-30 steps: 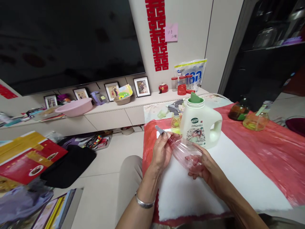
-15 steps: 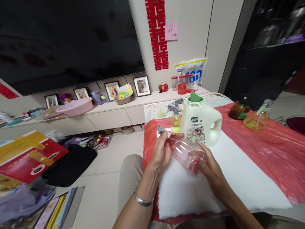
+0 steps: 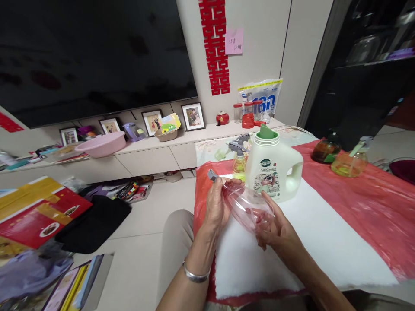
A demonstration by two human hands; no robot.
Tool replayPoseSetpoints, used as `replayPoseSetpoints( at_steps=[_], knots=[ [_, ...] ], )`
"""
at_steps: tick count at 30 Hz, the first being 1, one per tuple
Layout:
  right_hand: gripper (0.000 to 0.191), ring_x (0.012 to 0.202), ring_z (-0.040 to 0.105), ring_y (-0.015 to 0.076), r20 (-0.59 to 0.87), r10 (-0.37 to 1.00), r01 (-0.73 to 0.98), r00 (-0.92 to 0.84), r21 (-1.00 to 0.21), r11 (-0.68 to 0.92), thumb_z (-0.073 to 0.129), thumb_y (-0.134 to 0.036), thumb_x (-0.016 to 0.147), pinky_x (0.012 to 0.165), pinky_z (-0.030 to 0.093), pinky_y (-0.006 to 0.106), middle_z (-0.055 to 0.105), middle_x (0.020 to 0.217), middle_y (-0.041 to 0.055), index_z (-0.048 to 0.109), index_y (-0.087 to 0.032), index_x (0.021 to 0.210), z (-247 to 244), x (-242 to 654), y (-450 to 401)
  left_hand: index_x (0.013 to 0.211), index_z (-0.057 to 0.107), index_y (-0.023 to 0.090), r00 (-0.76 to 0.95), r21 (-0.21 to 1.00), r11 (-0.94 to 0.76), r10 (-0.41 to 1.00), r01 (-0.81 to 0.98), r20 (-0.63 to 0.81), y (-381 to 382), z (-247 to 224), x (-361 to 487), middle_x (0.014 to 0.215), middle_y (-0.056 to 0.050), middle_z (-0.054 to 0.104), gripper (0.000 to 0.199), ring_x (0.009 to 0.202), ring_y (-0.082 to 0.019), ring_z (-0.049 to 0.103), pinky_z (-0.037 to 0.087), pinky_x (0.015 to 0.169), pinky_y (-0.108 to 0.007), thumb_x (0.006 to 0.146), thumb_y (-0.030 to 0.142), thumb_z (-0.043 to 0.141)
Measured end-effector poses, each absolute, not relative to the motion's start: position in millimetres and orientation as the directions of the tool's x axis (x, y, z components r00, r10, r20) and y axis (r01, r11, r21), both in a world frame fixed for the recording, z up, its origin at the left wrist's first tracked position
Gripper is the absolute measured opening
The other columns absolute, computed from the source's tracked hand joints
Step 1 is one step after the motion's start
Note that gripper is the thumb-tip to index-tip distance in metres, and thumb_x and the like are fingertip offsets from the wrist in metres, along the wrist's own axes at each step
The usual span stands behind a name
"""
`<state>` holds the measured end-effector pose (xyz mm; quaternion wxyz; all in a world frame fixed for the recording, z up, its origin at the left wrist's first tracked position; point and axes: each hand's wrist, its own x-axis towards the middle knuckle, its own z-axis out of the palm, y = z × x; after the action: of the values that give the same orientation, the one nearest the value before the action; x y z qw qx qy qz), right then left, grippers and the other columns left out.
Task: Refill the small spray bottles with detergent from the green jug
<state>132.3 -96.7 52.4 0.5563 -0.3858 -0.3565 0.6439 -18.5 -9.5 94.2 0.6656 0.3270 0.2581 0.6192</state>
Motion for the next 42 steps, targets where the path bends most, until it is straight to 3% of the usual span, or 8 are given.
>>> replayPoseSetpoints(
  at_steps=[3,8,16,19,24,28,32,42],
  knots=[
    [0.116,0.057,0.057,0.0104,-0.066,0.993,-0.444,-0.099,-0.890,-0.103,0.078,-0.061,0.076,0.054,0.044,0.026,0.064,0.121,0.0147,0.007,-0.030,0.162,45,135,-93,0.082,0.071,0.021,0.108,0.755,-0.007,0.989,-0.656,0.103,-12,95,-17,0.088,-0.010,0.076,0.029,0.109,-0.034,0.069,0.053,0.098,-0.049,0.089,0.048,0.066],
    [0.099,0.053,0.054,0.0121,-0.254,0.909,-0.522,-0.331,-0.753,-0.400,0.056,-0.085,0.078,0.051,0.044,0.026,0.069,0.099,0.0173,0.037,-0.013,0.144,45,144,-87,0.089,0.071,0.023,0.142,0.779,-0.066,0.970,-0.624,0.196,-16,97,-16,0.096,-0.008,0.077,0.030,0.109,-0.030,0.069,0.054,0.096,-0.046,0.090,0.052,0.063],
    [0.106,0.082,0.067,0.0172,-0.100,0.992,-0.311,0.082,-0.948,-0.070,0.077,-0.062,0.077,0.080,0.057,0.037,0.059,0.129,0.0104,0.020,-0.032,0.161,43,137,-89,0.090,0.068,0.018,0.019,0.797,-0.100,0.990,-0.595,0.139,-15,89,-12,0.097,-0.009,0.077,0.040,0.098,-0.024,0.071,0.054,0.090,-0.037,0.083,0.057,0.072],
    [0.113,0.073,0.063,0.0150,-0.072,0.996,-0.280,0.053,-0.958,-0.054,0.084,-0.056,0.071,0.067,0.053,0.029,0.066,0.102,0.0067,0.023,-0.024,0.160,45,140,-89,0.092,0.067,0.017,0.063,0.792,-0.074,0.988,-0.605,0.141,-16,90,-13,0.097,-0.010,0.078,0.039,0.098,-0.024,0.072,0.053,0.092,-0.037,0.084,0.055,0.071],
    [0.115,0.050,0.046,0.0096,-0.303,0.927,-0.489,-0.220,-0.788,-0.374,0.064,-0.088,0.068,0.048,0.040,0.024,0.062,0.077,0.0057,0.039,-0.007,0.147,47,145,-84,0.095,0.066,0.017,0.176,0.799,-0.050,0.965,-0.599,0.193,-21,100,-15,0.096,-0.010,0.078,0.041,0.097,-0.025,0.073,0.052,0.094,-0.041,0.084,0.056,0.072],
    [0.120,0.063,0.061,0.0170,-0.295,0.936,-0.463,-0.194,-0.813,-0.352,0.060,-0.089,0.071,0.058,0.051,0.030,0.067,0.098,0.0128,0.022,-0.016,0.158,46,145,-84,0.094,0.067,0.017,0.112,0.819,-0.105,0.973,-0.565,0.202,-19,98,-13,0.097,-0.010,0.078,0.044,0.095,-0.024,0.072,0.052,0.091,-0.037,0.082,0.059,0.073],
    [0.116,0.092,0.067,0.0195,-0.062,0.998,-0.296,-0.020,-0.953,-0.065,0.084,-0.057,0.072,0.083,0.056,0.035,0.054,0.139,0.0128,0.014,-0.030,0.162,46,144,-89,0.093,0.068,0.016,0.023,0.817,-0.117,0.987,-0.565,0.157,-17,91,-11,0.096,-0.009,0.078,0.045,0.094,-0.022,0.072,0.052,0.091,-0.036,0.083,0.060,0.072],
    [0.090,0.072,0.056,0.0136,-0.015,0.979,-0.475,-0.202,-0.873,-0.112,0.071,-0.064,0.082,0.062,0.049,0.027,0.065,0.106,0.0114,0.036,-0.018,0.152,26,153,-82,0.096,0.065,0.016,0.134,0.811,-0.023,0.983,-0.585,0.124,-26,102,-13,0.094,-0.012,0.077,0.047,0.097,-0.026,0.072,0.053,0.091,-0.040,0.081,0.059,0.073]
  ],
)
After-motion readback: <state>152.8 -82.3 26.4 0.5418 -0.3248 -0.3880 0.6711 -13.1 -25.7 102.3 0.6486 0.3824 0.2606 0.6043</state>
